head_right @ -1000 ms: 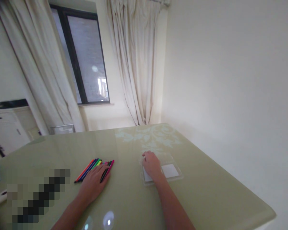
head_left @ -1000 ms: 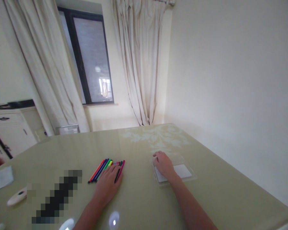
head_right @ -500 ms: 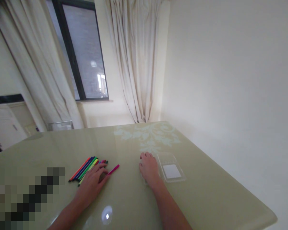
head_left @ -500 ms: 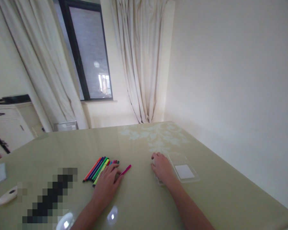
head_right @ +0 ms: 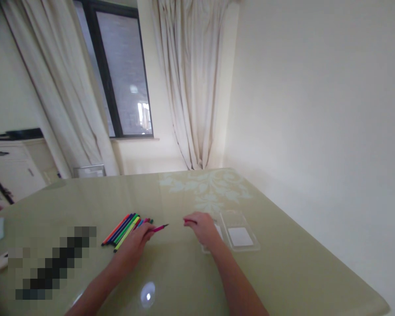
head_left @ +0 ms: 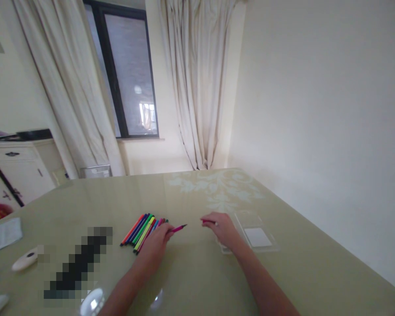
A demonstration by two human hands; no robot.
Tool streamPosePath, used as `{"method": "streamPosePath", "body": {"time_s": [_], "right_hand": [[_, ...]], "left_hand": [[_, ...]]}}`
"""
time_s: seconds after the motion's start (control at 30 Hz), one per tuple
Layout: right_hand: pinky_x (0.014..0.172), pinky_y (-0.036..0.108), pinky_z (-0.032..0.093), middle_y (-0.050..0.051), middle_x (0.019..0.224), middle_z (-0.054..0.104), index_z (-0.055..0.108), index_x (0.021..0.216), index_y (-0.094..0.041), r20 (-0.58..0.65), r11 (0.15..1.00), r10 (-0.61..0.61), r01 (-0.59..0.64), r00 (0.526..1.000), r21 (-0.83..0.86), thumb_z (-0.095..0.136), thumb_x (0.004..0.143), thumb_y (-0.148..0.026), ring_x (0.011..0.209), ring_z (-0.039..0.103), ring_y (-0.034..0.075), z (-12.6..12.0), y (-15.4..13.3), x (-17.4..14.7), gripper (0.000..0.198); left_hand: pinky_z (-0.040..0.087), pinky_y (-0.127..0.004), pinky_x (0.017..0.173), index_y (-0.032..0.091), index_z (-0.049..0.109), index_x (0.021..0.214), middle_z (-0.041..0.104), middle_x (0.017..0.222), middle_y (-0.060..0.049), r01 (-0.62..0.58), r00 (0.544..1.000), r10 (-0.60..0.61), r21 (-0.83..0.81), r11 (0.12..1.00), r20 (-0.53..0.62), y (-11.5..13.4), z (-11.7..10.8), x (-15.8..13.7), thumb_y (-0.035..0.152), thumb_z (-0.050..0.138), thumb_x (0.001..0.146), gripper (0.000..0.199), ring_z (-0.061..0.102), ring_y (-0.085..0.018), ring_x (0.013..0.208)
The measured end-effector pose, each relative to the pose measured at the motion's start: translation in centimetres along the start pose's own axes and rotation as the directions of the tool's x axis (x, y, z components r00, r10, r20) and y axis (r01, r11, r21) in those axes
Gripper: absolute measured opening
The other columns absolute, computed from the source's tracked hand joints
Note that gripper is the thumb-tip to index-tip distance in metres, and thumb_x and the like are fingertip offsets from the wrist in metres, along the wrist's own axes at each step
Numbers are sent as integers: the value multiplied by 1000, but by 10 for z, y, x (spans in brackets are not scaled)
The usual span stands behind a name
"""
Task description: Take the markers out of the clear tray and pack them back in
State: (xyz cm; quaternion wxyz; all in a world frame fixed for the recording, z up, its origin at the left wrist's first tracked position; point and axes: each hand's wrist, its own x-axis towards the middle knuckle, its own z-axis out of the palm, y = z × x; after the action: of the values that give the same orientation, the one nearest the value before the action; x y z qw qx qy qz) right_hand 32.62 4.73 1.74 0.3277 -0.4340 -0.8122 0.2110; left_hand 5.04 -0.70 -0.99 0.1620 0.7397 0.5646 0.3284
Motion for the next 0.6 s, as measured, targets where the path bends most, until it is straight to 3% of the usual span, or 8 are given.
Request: {"method": "streamPosePath", "body": {"time_s": [0.07,0.13,0.27,0.4,0.6], "right_hand": [[91,32,51,6,103,79,81,103,-25,-152,997,73,-78,986,-23,58,96,-29,96,71,23,-10,13,1,24],[88,32,51,7,100,76,80,103,-24,-177,990,108,-123,978,-76,57,97,-29,93,69,22,-10,19,2,25],[85,29,49,7,100,66,79,97,-23,-78,968,94,-109,993,-228,53,98,-23,93,64,20,13,13,4,26],[88,29,45,8,102,66,76,100,-21,21,928,51,-40,998,-371,45,99,-15,100,60,21,34,9,7,31],[92,35,42,9,105,72,77,105,-21,84,852,122,-61,989,-519,49,97,-15,106,60,26,34,8,10,30]], "left_hand": [[53,-41,87,24,64,99,73,104,-8,3,999,-3,4,1000,-32,-9,-8,1,38,39,101,28,67,-27,97],[52,-42,88,24,65,98,72,103,-8,-53,999,53,52,997,-4,-7,-10,-2,38,42,100,27,66,-27,97],[51,-40,85,25,69,92,70,99,-6,-176,980,158,154,972,123,23,3,-13,35,49,98,23,65,-25,94],[50,-36,84,28,70,89,71,95,-4,-203,963,165,171,964,211,44,14,-23,31,56,94,15,65,-23,93],[49,-33,83,26,71,99,71,97,-3,-133,969,109,94,987,222,30,5,-19,40,59,94,18,65,-22,91]]}}
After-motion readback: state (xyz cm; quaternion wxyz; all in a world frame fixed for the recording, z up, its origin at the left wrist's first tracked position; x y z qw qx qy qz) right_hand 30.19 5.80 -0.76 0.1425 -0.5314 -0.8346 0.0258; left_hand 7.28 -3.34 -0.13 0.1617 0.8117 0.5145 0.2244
